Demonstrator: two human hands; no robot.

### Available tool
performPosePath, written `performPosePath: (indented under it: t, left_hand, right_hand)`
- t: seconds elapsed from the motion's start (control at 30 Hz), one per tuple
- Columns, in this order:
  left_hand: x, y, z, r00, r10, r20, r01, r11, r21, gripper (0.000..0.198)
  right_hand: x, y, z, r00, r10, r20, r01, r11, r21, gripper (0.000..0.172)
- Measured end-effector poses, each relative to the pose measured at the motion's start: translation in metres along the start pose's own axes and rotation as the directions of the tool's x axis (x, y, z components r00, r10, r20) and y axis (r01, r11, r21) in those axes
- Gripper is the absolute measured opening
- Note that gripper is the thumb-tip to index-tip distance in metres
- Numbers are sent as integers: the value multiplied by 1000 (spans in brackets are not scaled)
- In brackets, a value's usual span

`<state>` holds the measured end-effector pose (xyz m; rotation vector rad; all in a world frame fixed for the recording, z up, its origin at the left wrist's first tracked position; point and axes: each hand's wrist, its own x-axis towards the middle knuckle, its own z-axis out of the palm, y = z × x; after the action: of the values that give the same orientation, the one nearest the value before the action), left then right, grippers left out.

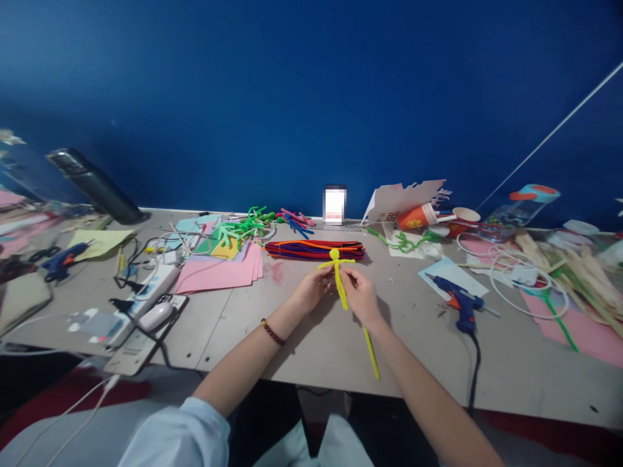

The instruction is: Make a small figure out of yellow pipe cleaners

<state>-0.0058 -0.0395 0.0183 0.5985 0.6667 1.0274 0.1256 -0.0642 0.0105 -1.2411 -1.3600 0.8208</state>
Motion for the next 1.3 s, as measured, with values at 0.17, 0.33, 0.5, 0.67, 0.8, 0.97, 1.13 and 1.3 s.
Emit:
performPosePath:
  t: [0.17,0.33,0.5,0.67,0.8,0.97,1.13,1.3]
  left_hand:
    - [0,1,1,1000,20,0,-20,997,75,23]
    - [1,-6,1,991,122,-63,-116,990,82,24]
    - [2,-7,-3,989,147,-28,-145,988,51,21]
    - [0,-7,-3,988,152,22,-153,987,49,21]
    - [-3,-5,0,994,94,50,-95,995,34,21]
    - [-6,-1,2,997,38,71,-42,998,53,26]
    - [-5,0,1,995,13,95,-16,1000,25,31]
    - [-1,-4,1,997,76,-8,-74,990,117,26]
  right_hand:
    - [-1,-3,-7,929,-368,-27,328,857,-397,27]
    - [-3,0,-3,874,-481,64,438,726,-530,25]
    - [-6,1,1,896,-443,32,407,791,-457,25]
    - [-6,1,5,978,-206,17,204,953,-226,27]
    - [-2,4,7,996,15,91,-19,999,41,32]
    - [1,5,8,946,200,256,-277,908,314,41]
    - [1,3,8,924,245,293,-342,872,350,40]
    - [0,2,-1,997,-40,61,47,993,-112,28]
